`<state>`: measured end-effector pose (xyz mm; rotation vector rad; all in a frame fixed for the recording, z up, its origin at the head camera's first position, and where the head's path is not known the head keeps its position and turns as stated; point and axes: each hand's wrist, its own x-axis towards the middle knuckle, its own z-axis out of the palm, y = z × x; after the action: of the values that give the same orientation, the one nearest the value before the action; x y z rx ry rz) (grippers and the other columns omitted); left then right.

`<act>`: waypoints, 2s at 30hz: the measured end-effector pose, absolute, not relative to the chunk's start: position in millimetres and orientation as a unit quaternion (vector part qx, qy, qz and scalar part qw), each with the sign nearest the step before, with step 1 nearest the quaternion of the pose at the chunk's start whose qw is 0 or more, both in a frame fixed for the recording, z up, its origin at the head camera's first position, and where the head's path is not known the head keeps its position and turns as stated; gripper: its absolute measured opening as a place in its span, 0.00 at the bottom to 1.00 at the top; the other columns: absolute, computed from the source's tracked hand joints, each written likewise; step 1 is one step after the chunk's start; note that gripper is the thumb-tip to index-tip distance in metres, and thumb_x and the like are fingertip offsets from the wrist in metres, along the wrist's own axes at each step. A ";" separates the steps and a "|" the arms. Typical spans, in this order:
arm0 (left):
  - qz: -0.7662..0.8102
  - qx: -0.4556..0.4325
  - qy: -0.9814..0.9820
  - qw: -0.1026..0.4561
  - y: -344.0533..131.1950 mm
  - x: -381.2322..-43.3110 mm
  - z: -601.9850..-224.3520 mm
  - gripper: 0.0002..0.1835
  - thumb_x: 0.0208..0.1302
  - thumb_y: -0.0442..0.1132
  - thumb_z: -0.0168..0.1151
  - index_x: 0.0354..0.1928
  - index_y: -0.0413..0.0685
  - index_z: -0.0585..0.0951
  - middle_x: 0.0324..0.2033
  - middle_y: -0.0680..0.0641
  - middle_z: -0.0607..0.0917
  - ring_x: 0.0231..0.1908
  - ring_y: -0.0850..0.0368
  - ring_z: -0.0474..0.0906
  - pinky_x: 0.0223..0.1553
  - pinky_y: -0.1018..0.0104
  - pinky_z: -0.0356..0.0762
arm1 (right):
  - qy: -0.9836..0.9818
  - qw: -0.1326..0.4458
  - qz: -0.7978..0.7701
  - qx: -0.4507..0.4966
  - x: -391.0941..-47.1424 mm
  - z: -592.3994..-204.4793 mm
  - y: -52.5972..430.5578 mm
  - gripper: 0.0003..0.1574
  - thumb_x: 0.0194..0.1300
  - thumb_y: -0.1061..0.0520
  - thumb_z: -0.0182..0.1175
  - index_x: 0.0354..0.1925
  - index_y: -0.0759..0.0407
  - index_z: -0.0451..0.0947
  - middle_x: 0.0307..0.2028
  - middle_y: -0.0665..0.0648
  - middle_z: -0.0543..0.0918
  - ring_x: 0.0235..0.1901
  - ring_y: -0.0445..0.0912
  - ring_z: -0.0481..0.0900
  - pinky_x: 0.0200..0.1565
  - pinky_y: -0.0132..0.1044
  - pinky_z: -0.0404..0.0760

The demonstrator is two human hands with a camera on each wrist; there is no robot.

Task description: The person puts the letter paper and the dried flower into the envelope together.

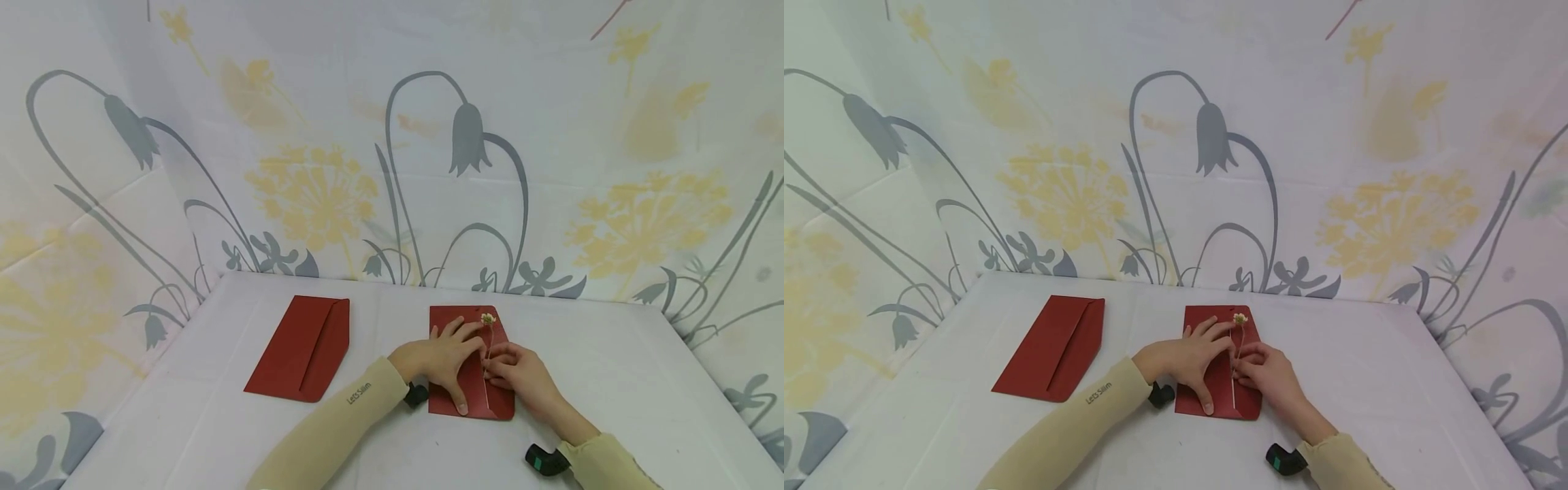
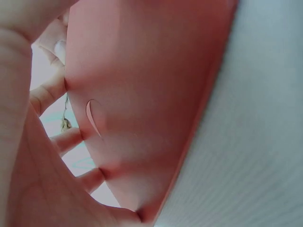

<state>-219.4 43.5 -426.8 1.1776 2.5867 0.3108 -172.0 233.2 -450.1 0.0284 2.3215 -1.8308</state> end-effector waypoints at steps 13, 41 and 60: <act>0.111 0.411 0.897 0.119 41.1 -215.7 -421.4 0.43 0.27 0.68 0.74 0.47 0.69 0.63 0.71 0.58 0.37 0.71 0.49 0.31 0.60 0.35 0.52 | 0.813 0.087 -0.575 -0.002 -173.1 -451.7 231.6 0.27 0.58 0.61 0.62 0.54 0.69 0.69 0.36 0.61 0.82 0.35 0.49 0.83 0.38 0.39 0.82; 0.097 0.415 0.899 0.100 40.7 -216.1 -421.1 0.46 0.28 0.70 0.73 0.50 0.64 0.61 0.72 0.55 0.33 0.71 0.49 0.28 0.58 0.33 0.54 | 0.878 0.112 -0.465 -0.011 -169.0 -427.9 226.9 0.25 0.53 0.59 0.67 0.49 0.66 0.75 0.30 0.56 0.81 0.26 0.46 0.81 0.32 0.39 0.81; 0.116 0.410 0.897 0.121 40.5 -218.4 -424.2 0.44 0.29 0.69 0.73 0.49 0.67 0.61 0.72 0.56 0.36 0.71 0.51 0.29 0.60 0.33 0.50 | 0.804 0.128 -0.580 -0.028 -171.3 -447.0 244.7 0.26 0.58 0.54 0.65 0.50 0.69 0.74 0.38 0.60 0.84 0.39 0.48 0.83 0.41 0.37 0.81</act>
<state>-218.4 40.5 -424.2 1.1963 2.6177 0.3397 -171.3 244.7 -447.0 -0.0816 2.3383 -1.6867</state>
